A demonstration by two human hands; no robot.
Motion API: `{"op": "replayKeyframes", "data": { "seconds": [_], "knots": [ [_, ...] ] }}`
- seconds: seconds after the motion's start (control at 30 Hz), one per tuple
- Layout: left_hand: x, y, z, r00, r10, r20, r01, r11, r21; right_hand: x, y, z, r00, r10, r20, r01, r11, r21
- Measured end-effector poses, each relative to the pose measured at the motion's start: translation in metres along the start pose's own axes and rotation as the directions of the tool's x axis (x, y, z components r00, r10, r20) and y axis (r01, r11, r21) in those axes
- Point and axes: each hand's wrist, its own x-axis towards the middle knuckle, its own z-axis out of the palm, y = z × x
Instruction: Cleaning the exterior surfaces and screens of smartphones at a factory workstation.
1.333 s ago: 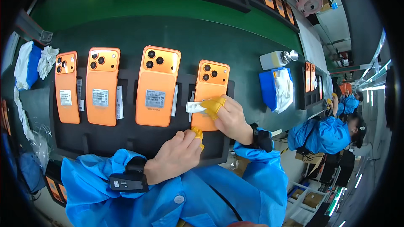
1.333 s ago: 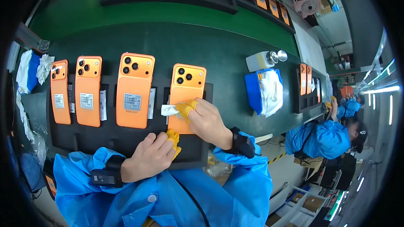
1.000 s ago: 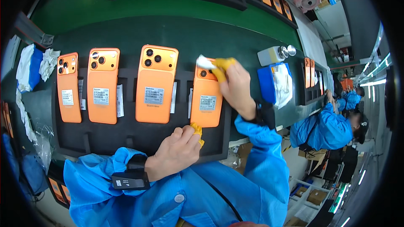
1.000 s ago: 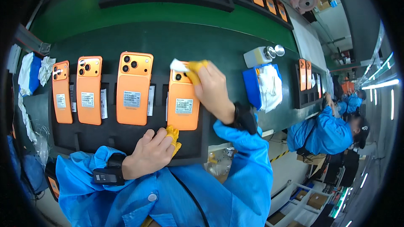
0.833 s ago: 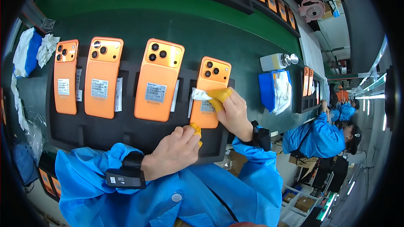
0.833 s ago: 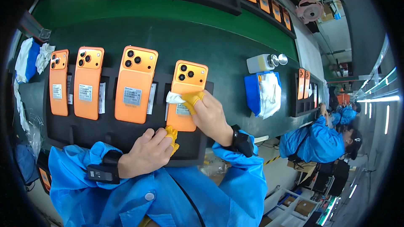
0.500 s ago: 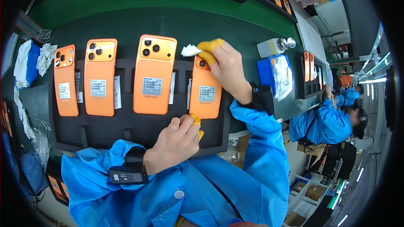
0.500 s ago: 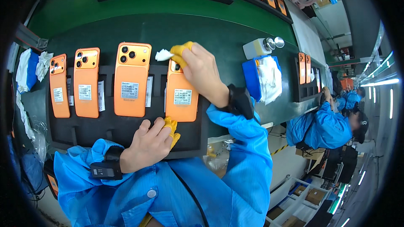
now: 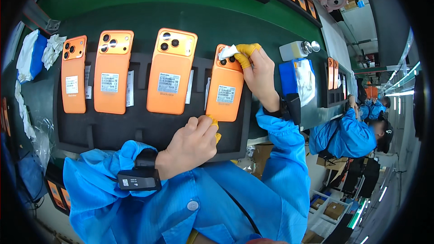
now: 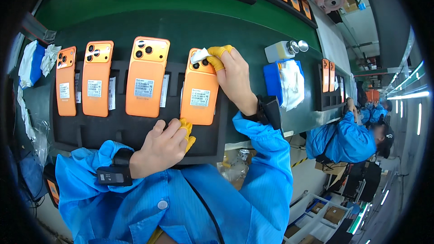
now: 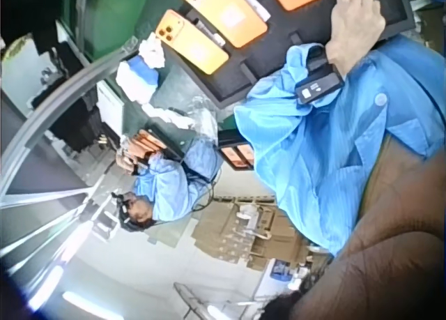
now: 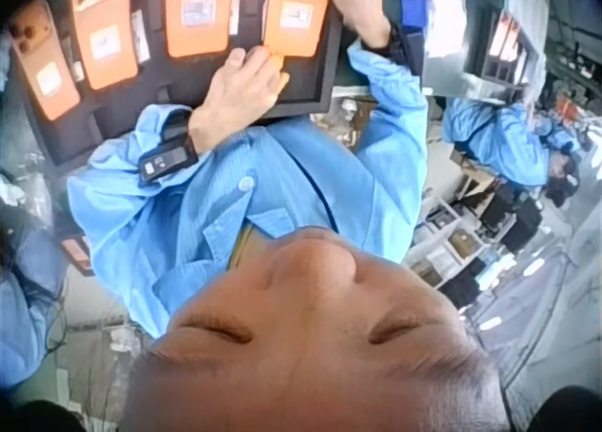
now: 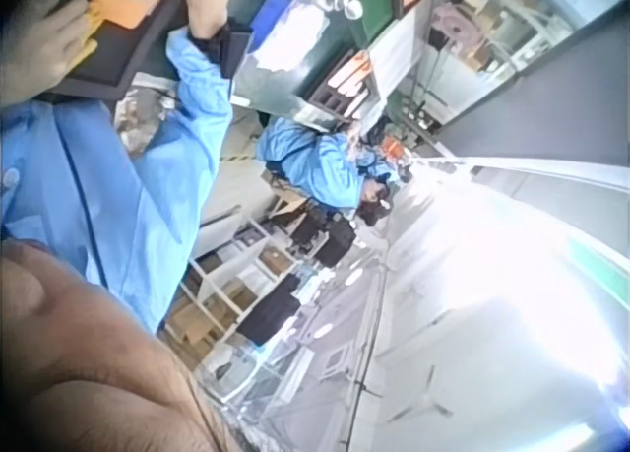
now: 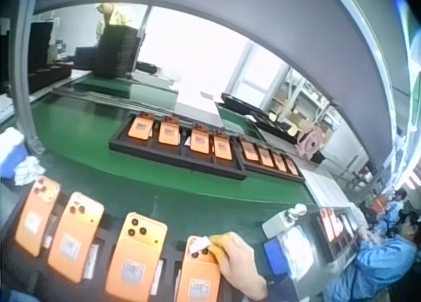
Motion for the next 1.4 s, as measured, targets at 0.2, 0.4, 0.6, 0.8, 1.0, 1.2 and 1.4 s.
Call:
{"op": "replayKeyframes", "data": {
  "seconds": [0.2,0.4,0.6,0.8,1.0,1.2,1.4],
  "knots": [
    [-0.003,0.003,-0.002,0.999,-0.007,0.050,0.010,0.999,-0.050,-0.072,-0.039,-0.014,0.964,-0.156,0.214,0.170,0.984,-0.050],
    [-0.011,0.001,-0.005,0.999,0.043,0.027,-0.043,0.999,0.014,-0.082,-0.056,-0.012,0.919,-0.187,0.347,0.177,0.982,0.061],
    [-0.005,0.001,-0.004,0.997,0.068,0.033,-0.070,0.996,0.055,-0.011,-0.024,0.005,0.993,-0.054,0.108,0.052,0.998,0.021],
    [-0.017,0.001,-0.011,0.994,-0.101,0.043,0.107,0.978,-0.177,-0.054,-0.054,0.005,0.906,-0.300,0.299,0.256,0.950,0.177],
    [-0.055,-0.016,-0.033,0.801,-0.584,-0.133,0.583,0.811,-0.052,-0.081,-0.053,-0.027,0.799,-0.307,0.516,0.287,0.950,0.121],
    [-0.058,-0.016,-0.032,0.663,-0.747,-0.052,0.697,0.641,-0.322,-0.041,-0.050,-0.027,0.924,-0.138,0.357,0.060,0.973,0.222],
    [-0.055,-0.017,-0.031,0.728,-0.685,-0.022,0.668,0.717,-0.196,0.078,-0.071,0.037,0.993,-0.117,0.013,0.111,0.972,0.206]
  ]
}}
